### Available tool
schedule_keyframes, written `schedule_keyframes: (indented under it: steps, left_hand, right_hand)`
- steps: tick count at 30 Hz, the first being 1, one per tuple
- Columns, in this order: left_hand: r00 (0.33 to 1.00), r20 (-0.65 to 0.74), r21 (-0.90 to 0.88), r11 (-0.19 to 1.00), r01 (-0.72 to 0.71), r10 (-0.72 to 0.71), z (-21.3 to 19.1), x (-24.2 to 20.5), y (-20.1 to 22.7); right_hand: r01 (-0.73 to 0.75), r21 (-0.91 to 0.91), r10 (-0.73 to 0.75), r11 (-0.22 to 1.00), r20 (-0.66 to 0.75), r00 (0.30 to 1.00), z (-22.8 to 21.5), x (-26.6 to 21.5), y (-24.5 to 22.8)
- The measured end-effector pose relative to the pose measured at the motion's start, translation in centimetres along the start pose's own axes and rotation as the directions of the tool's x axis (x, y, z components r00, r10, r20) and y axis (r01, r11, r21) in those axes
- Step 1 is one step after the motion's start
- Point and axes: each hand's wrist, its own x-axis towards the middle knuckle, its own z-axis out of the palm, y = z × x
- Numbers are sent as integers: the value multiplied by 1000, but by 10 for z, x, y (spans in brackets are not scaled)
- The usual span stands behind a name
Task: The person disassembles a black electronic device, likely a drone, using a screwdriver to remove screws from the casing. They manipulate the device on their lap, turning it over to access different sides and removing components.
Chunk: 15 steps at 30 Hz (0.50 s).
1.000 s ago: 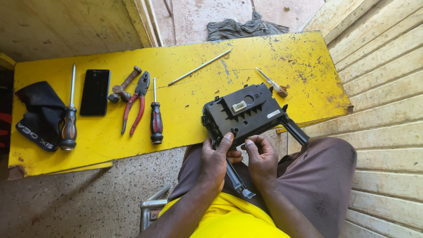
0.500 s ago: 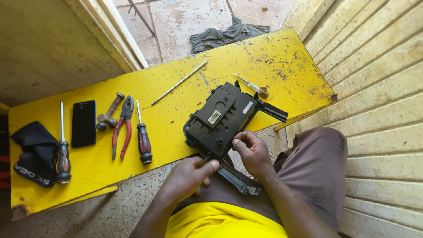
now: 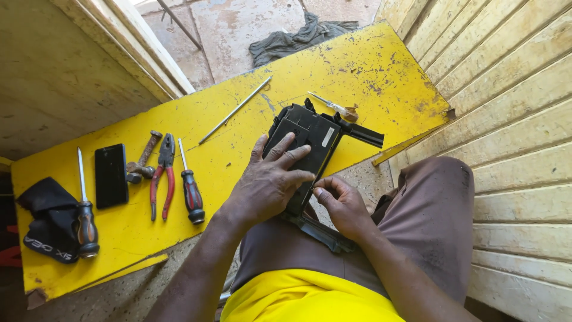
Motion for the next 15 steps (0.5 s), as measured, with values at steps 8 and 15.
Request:
schedule_keyframes:
  steps: [8, 15]
  left_hand:
    - [997, 21, -12, 997, 77, -76, 6, -9, 7]
    - [992, 5, -57, 990, 127, -127, 1, -6, 11]
  right_hand:
    - [-165, 61, 165, 984, 11, 986, 6, 4, 16]
    - [-206, 130, 208, 970, -3, 978, 8, 4, 9]
